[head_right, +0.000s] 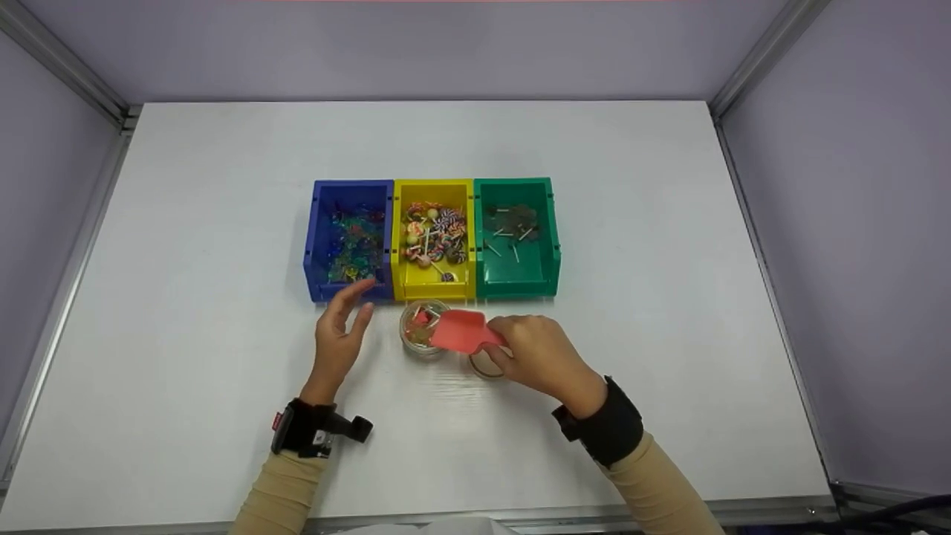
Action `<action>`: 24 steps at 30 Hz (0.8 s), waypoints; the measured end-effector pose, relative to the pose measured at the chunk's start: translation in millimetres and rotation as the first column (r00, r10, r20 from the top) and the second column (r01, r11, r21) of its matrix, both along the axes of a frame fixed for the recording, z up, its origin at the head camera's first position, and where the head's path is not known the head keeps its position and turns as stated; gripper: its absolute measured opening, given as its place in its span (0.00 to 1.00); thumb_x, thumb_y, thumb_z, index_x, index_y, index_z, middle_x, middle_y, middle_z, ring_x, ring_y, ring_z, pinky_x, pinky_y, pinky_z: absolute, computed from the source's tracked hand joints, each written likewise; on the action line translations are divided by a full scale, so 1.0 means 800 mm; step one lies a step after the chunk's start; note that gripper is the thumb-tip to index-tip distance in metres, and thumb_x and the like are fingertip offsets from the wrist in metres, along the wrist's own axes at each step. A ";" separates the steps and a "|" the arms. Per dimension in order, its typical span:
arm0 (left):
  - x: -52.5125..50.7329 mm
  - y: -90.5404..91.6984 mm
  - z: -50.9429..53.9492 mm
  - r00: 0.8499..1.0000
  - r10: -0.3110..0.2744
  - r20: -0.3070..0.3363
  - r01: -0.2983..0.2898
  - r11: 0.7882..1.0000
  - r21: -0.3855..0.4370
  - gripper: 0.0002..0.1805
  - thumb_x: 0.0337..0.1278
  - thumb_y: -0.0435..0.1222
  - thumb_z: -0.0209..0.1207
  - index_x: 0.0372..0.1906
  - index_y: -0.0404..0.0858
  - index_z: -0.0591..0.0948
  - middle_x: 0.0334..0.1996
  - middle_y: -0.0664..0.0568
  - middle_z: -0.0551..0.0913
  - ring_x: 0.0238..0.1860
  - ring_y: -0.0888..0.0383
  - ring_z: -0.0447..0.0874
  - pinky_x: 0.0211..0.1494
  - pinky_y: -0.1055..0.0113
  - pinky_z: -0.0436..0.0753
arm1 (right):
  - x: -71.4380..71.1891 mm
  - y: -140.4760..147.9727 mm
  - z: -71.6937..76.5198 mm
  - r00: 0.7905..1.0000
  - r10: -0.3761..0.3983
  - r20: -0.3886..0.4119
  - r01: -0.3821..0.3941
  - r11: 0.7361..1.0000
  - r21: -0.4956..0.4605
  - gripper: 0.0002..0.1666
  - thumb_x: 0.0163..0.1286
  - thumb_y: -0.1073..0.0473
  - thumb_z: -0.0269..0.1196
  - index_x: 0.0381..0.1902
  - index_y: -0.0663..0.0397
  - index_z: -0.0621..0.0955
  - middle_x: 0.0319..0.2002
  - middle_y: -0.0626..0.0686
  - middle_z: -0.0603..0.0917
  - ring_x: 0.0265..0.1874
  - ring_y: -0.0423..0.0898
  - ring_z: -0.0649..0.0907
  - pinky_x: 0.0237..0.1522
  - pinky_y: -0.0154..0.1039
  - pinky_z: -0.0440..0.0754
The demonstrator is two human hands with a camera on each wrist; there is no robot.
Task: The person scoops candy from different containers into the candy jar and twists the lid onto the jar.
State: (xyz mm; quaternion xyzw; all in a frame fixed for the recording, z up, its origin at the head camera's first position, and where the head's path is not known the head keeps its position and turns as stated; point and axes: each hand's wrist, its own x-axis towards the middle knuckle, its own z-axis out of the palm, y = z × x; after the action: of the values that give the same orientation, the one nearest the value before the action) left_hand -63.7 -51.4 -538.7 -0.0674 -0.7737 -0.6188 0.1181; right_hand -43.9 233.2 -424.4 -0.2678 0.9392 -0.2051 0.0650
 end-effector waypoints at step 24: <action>-0.042 -0.051 0.001 0.938 0.304 0.166 -0.331 0.928 0.169 0.25 0.72 0.30 0.45 0.71 0.33 0.61 0.73 0.42 0.61 0.78 0.49 0.53 0.83 0.59 0.52 | -0.016 0.028 0.008 0.961 -0.276 -0.032 0.277 0.961 0.016 0.08 0.63 0.63 0.65 0.35 0.64 0.81 0.14 0.51 0.68 0.17 0.41 0.63 0.22 0.30 0.58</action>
State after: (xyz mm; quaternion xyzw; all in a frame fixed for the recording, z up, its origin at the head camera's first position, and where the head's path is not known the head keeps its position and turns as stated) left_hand -97.4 -91.9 -537.6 0.1136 -0.7165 -0.6671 0.1694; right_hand -56.3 255.8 -418.1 -0.1363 0.9702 -0.1986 0.0248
